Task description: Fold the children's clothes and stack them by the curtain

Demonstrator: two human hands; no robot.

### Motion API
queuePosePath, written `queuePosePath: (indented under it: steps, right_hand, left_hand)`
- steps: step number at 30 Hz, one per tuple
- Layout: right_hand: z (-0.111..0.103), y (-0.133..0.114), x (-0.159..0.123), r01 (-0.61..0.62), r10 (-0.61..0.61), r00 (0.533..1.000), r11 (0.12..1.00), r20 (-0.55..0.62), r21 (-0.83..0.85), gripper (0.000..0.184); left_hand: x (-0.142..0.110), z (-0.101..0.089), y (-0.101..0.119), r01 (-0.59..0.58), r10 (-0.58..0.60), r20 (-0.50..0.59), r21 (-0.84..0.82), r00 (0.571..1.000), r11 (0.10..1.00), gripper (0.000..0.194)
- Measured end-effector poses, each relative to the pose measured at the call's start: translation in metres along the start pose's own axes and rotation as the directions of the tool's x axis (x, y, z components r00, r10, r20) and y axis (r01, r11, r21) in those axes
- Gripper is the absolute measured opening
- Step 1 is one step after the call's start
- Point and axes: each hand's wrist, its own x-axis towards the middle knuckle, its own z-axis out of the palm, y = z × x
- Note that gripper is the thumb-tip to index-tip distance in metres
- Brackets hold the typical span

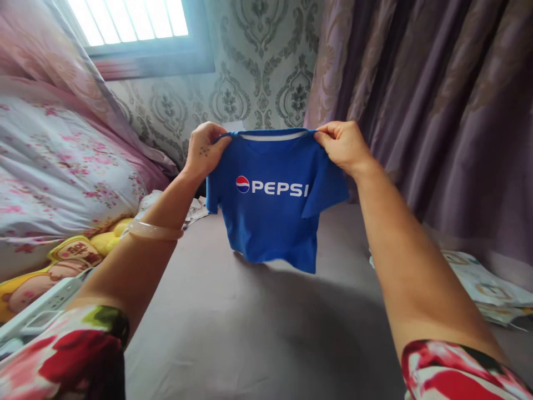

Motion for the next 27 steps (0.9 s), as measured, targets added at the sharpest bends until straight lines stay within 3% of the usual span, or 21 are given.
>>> queuePosePath:
  steps: [6,11,14,17,23,27]
  right_hand:
    - [0.001,0.004,-0.008,0.169,-0.227,0.966,0.914,-0.120,-0.370,0.022]
    - [-0.001,-0.026,-0.033,0.173,-0.304,0.941,0.811,-0.149,-0.558,0.030]
    - [-0.008,-0.049,-0.053,0.229,-0.384,0.913,0.760,-0.137,-0.608,0.034]
    - [-0.023,-0.074,-0.075,0.311,-0.467,0.880,0.709,-0.091,-0.633,0.037]
    - [-0.055,-0.114,-0.098,0.363,-0.476,0.879,0.690,-0.014,-0.627,0.036]
    - [-0.058,-0.110,-0.095,0.338,-0.410,0.912,0.758,-0.004,-0.558,0.031]
  left_hand:
    - [-0.009,-0.009,0.004,0.009,-0.021,0.097,0.128,0.995,0.992,0.009]
    - [-0.022,-0.016,0.030,-0.020,0.018,0.021,0.115,1.000,0.993,0.018]
    - [-0.034,-0.033,0.056,-0.030,0.037,-0.063,0.108,0.997,0.994,0.025]
    - [-0.046,-0.061,0.082,-0.076,0.087,-0.090,0.118,0.992,0.990,0.026]
    - [-0.048,-0.120,0.121,-0.188,0.185,0.034,0.236,0.982,0.953,0.024]
    - [-0.036,-0.125,0.116,-0.201,0.172,0.126,0.267,0.977,0.943,0.023]
